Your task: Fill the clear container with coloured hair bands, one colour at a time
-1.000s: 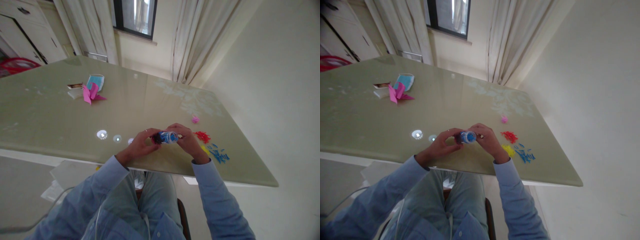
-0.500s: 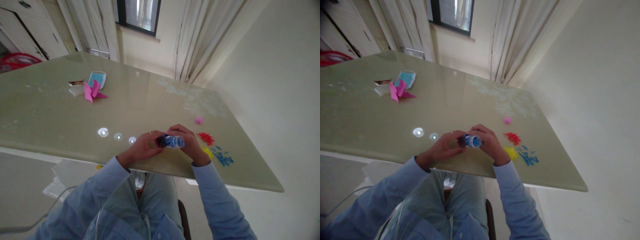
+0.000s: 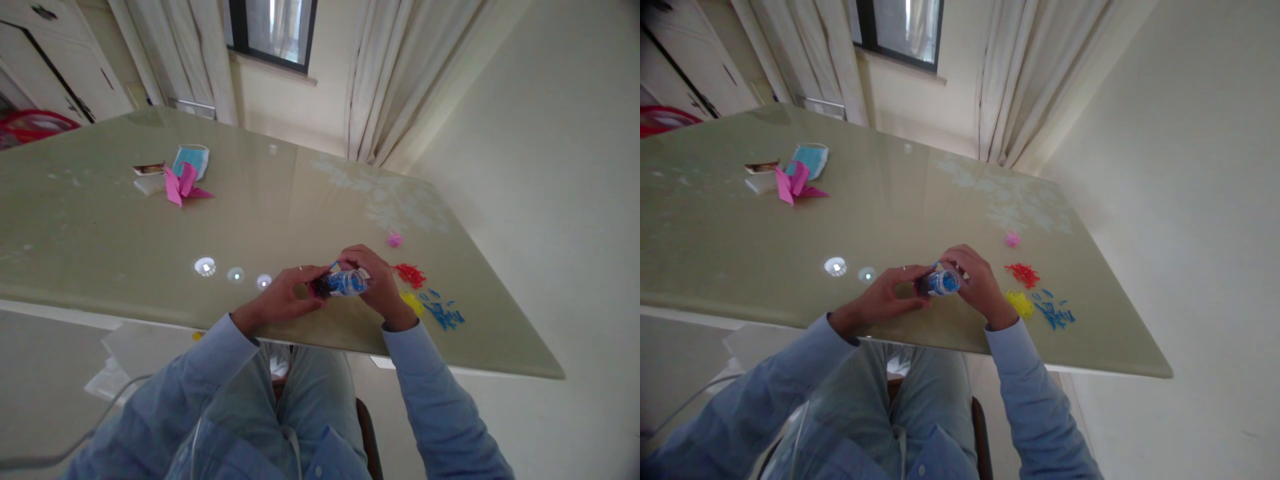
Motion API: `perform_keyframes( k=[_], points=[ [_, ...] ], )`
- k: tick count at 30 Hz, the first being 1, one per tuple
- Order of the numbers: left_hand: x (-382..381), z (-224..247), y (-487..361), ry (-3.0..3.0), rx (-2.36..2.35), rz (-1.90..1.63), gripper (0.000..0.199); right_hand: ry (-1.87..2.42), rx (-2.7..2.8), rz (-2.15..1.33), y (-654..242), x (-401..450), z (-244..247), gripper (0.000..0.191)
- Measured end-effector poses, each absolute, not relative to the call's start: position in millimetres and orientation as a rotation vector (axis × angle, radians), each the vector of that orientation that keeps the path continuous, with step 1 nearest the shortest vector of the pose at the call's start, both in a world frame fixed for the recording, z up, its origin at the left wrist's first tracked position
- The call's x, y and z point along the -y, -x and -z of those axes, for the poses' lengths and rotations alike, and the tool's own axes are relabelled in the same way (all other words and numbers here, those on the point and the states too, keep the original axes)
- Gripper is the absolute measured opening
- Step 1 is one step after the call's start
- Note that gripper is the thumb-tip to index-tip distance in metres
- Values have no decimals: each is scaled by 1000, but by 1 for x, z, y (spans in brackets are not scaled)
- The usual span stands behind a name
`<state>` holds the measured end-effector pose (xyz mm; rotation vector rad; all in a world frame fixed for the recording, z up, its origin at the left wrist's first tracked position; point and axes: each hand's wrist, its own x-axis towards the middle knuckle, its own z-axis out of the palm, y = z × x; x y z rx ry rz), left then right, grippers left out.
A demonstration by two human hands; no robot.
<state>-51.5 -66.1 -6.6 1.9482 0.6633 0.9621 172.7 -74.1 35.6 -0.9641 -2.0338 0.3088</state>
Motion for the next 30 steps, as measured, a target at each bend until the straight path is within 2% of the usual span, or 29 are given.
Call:
perform_keyframes(
  k=[5,10,15,20,27,30],
  points=[
    [65,8,51,-1931,-734,-983,54,1113,1741,-272,-179,91,-60,10],
    [63,9,50,-1928,-811,-1002,53,1053,2011,120,-187,107,-90,14],
    [64,8,50,-1918,-829,-993,52,1185,2276,261,-189,108,-94,19],
    [63,10,50,-1904,-848,-991,52,1154,2358,213,-188,107,-93,22],
    [63,11,50,-1888,-846,-994,53,1099,2288,-79,-191,111,-98,33],
    [63,10,50,-1890,-839,-994,53,1070,2215,-116,-194,116,-100,30]
  ],
)
